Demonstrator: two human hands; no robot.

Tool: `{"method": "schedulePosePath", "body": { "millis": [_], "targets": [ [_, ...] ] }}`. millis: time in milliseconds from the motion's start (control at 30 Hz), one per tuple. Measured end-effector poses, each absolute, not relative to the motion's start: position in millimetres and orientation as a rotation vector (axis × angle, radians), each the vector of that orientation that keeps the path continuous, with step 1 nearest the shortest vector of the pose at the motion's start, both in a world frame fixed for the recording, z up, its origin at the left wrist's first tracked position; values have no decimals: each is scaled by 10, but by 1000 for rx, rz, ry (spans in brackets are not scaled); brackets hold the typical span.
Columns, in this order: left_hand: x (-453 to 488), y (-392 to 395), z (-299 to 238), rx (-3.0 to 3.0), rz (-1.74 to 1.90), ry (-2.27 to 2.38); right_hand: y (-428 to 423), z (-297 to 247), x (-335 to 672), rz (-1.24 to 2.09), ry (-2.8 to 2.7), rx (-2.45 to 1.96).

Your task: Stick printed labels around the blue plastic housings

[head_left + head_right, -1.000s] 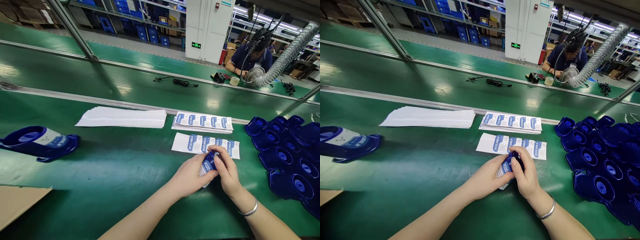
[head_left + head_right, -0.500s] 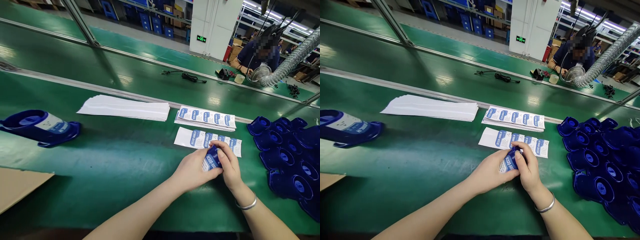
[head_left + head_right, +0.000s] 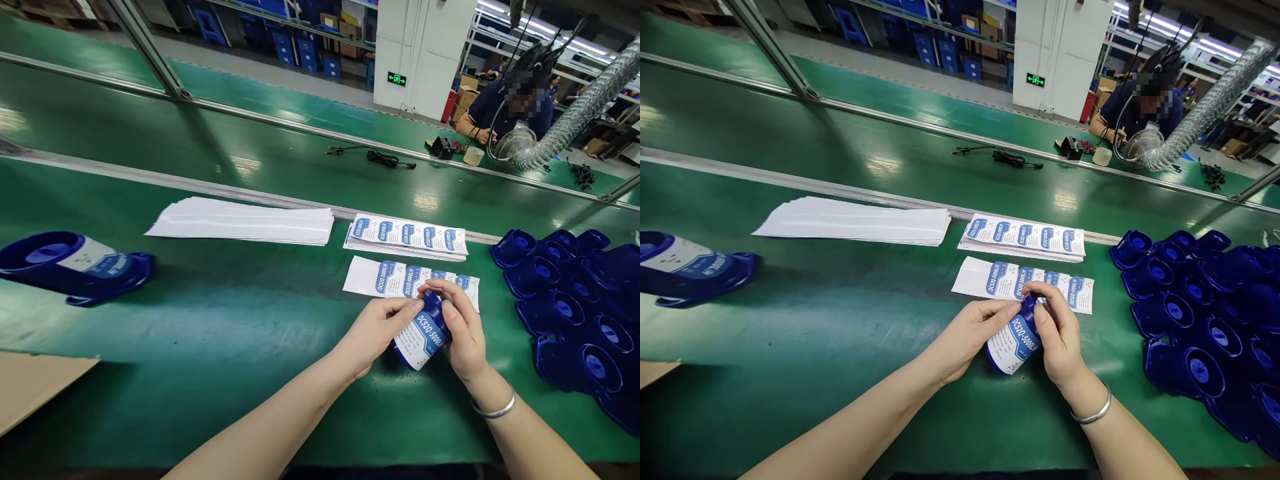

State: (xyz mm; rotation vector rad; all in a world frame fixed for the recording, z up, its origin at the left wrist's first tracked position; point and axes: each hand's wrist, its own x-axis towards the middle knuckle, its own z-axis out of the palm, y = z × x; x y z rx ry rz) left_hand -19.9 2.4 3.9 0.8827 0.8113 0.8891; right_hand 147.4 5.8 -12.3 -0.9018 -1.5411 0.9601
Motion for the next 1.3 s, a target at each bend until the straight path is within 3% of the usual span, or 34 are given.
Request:
{"method": "schedulePosePath", "body": {
  "millis": [633,767,1033,1300],
  "targets": [
    [-145,-72,56,1689,747,1304,-11,-140,1356,853,-1474,-1064],
    [-175,-46,88,1555,780,1216,45,-127,1412,935,-1459,-1054],
    [-225,27,68,623,838,831,134,-159,1475,961,-1457,-910],
    [-215,43,20,522,837,791,114,-177,1477,936,-1489,-924]
  ]
}}
